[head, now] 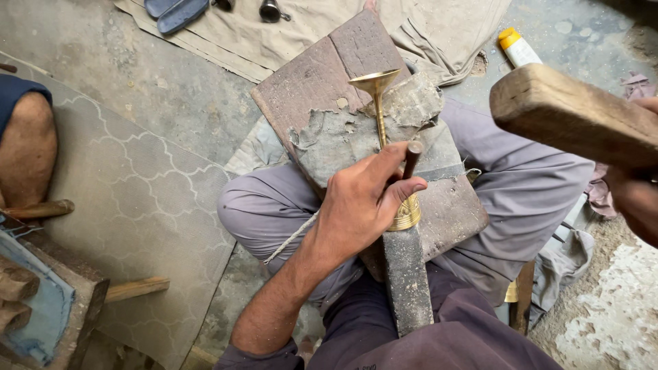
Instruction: The person sits on the floor and uses a wooden mallet to strike a metal chisel held against a brass object, creating engraved patterns on its surface. The object is rotated periodically to work on different sections.
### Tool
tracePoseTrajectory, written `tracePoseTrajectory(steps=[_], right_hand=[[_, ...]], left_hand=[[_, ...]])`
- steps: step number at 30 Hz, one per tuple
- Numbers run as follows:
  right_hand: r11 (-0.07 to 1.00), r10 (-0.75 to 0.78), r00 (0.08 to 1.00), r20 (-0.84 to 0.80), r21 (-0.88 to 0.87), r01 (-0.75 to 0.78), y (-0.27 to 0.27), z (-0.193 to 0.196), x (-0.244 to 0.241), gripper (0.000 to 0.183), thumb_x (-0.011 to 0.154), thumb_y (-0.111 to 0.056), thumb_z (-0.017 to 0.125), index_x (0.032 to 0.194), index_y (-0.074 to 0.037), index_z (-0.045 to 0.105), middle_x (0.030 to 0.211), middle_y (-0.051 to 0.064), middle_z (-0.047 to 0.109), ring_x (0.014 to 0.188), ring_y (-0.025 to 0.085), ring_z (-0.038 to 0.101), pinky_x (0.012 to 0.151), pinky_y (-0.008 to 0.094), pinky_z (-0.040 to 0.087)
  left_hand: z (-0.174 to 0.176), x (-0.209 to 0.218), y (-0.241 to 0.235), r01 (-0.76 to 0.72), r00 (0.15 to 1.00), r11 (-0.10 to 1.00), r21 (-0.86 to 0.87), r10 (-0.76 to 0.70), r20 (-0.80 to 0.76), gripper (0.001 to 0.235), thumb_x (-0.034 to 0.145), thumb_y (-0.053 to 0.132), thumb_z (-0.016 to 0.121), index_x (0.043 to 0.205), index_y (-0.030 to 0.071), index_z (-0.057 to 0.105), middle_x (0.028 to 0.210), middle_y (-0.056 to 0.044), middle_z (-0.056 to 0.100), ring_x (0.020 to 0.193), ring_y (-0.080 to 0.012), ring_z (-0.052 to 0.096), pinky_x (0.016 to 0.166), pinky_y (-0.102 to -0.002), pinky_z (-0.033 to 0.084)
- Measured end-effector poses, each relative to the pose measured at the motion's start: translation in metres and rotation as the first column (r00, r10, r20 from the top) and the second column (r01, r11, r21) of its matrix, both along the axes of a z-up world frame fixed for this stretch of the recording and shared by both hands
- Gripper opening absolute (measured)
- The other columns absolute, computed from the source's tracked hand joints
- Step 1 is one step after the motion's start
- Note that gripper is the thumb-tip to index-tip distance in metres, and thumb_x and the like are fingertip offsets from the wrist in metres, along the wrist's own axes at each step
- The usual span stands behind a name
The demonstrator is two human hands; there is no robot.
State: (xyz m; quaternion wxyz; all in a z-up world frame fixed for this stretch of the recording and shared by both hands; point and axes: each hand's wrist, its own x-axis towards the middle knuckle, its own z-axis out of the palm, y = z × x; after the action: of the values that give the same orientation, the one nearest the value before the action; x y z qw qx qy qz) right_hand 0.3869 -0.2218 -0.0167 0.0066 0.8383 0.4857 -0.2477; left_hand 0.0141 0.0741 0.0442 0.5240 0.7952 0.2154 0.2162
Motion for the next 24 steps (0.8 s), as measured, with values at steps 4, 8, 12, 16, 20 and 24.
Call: tracePoseTrajectory(steps=[4, 8, 12, 16, 20, 24], right_hand=[[0.993, -0.028, 0.997, -0.069, 0.112, 0.035, 0.017, -0.005, -0.01, 0.049, 0.098, -0.007, 0.058, 0.145, -0.004, 0.046, 0.114, 0.008, 0.062, 0.092, 0.014, 0.062, 0.084, 0.029, 0.055], [0.868, -0.299, 0.887, -0.353, 0.287, 0.406, 0.067, 0.028, -0.062, 0.05, 0.097, -0.005, 0.063, 0.144, 0.002, 0.047, 0.117, 0.018, 0.06, 0.105, 0.027, 0.061, 0.089, 0.042, 0.054], [0.987, -0.034, 0.988, 0.15, 0.163, 0.009, 0.105, 0.094, -0.088, 0.041, 0.093, 0.001, 0.067, 0.133, -0.003, 0.059, 0.107, 0.016, 0.067, 0.091, 0.025, 0.068, 0.081, 0.038, 0.058], [0.892, -0.049, 0.947, -0.317, 0.413, 0.184, 0.127, 0.112, -0.096, 0.039, 0.086, 0.001, 0.065, 0.124, -0.001, 0.055, 0.095, 0.013, 0.065, 0.081, 0.02, 0.07, 0.066, 0.034, 0.06], [0.99, -0.132, 0.99, -0.055, 0.034, 0.134, 0.129, 0.109, -0.099, 0.04, 0.084, 0.009, 0.067, 0.122, -0.001, 0.06, 0.085, 0.018, 0.064, 0.066, 0.026, 0.068, 0.057, 0.038, 0.056], [0.952, -0.291, 0.938, -0.187, 0.037, 0.303, 0.131, 0.112, -0.104, 0.049, 0.083, 0.013, 0.067, 0.129, 0.001, 0.057, 0.084, 0.019, 0.065, 0.055, 0.031, 0.069, 0.048, 0.042, 0.055]], left_hand=[[0.005, 0.003, -0.001, 0.01, 0.998, 0.998, 0.054, -0.007, -0.062, 0.045, 0.099, 0.03, 0.074, 0.134, 0.009, 0.057, 0.089, -0.01, 0.069, 0.074, -0.0212, 0.072, 0.062, -0.036, 0.055], [0.009, 0.005, 0.001, 0.024, 0.996, 0.999, 0.041, -0.02, -0.087, 0.045, 0.099, 0.03, 0.072, 0.136, 0.011, 0.057, 0.09, -0.011, 0.069, 0.074, -0.0227, 0.072, 0.062, -0.037, 0.056], [0.011, 0.003, 0.001, 0.036, 0.998, 0.996, 0.078, -0.032, -0.055, 0.042, 0.101, 0.03, 0.071, 0.137, 0.011, 0.057, 0.095, -0.011, 0.07, 0.081, -0.0237, 0.073, 0.067, -0.037, 0.057], [0.01, 0.004, 0.002, 0.057, 0.991, 0.996, 0.073, -0.047, -0.124, 0.042, 0.099, 0.033, 0.072, 0.131, 0.011, 0.058, 0.087, -0.011, 0.068, 0.076, -0.0242, 0.071, 0.064, -0.039, 0.056], [0.009, 0.007, 0.003, 0.08, 0.99, 0.994, 0.074, -0.071, -0.126, 0.043, 0.099, 0.035, 0.07, 0.133, 0.011, 0.057, 0.088, -0.01, 0.068, 0.076, -0.0235, 0.072, 0.064, -0.038, 0.057], [0.011, 0.006, 0.005, 0.12, 0.979, 0.99, 0.071, -0.106, -0.174, 0.046, 0.098, 0.034, 0.071, 0.135, 0.01, 0.057, 0.084, -0.01, 0.068, 0.075, -0.0253, 0.071, 0.064, -0.041, 0.055]])
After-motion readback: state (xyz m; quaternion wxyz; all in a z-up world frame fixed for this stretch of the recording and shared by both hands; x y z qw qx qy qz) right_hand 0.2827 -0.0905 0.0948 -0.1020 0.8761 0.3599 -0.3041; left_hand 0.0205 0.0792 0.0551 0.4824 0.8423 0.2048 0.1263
